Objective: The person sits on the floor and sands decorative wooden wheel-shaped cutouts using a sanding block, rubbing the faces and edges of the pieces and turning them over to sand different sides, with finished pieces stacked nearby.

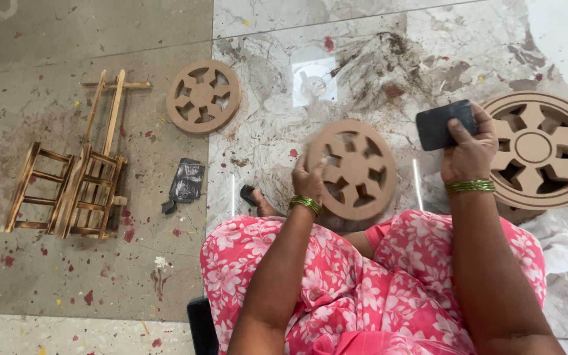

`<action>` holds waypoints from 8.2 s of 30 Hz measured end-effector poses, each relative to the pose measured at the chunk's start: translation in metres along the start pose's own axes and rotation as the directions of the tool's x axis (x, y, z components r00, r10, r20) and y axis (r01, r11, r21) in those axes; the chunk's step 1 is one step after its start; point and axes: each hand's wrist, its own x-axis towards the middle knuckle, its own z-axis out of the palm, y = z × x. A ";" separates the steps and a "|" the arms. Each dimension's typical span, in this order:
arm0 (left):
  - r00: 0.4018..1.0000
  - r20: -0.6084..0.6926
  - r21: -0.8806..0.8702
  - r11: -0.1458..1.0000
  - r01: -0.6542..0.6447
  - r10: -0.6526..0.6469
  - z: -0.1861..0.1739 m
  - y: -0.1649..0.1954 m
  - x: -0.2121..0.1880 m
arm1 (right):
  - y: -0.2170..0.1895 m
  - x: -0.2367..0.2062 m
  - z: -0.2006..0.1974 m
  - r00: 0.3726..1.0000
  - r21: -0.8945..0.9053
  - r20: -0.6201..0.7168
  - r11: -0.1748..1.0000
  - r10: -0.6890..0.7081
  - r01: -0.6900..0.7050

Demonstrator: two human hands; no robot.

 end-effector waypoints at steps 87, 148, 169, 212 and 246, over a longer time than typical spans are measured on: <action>0.877 0.411 0.371 0.924 0.091 -0.251 0.083 0.074 -0.051 | 0.041 -0.036 0.062 0.970 -0.965 0.241 0.106 0.013 0.239; 0.843 0.534 0.393 0.902 -0.181 -0.063 0.076 0.057 -0.072 | 0.029 -0.053 0.038 0.819 -0.827 0.561 -0.111 -0.119 0.551; 0.938 0.306 -0.047 0.987 -0.155 0.162 0.076 0.051 -0.058 | 0.029 -0.030 0.013 0.998 -0.983 0.053 0.172 -0.030 0.057; 0.851 0.384 0.299 0.824 -0.481 0.358 0.074 0.032 -0.071 | 0.047 -0.058 0.040 0.759 -0.759 0.644 -0.195 -0.092 0.621; 0.938 0.346 0.372 0.920 -0.121 -0.016 0.075 0.041 -0.080 | 0.030 -0.032 0.034 0.985 -0.980 -0.115 -0.174 0.125 -0.092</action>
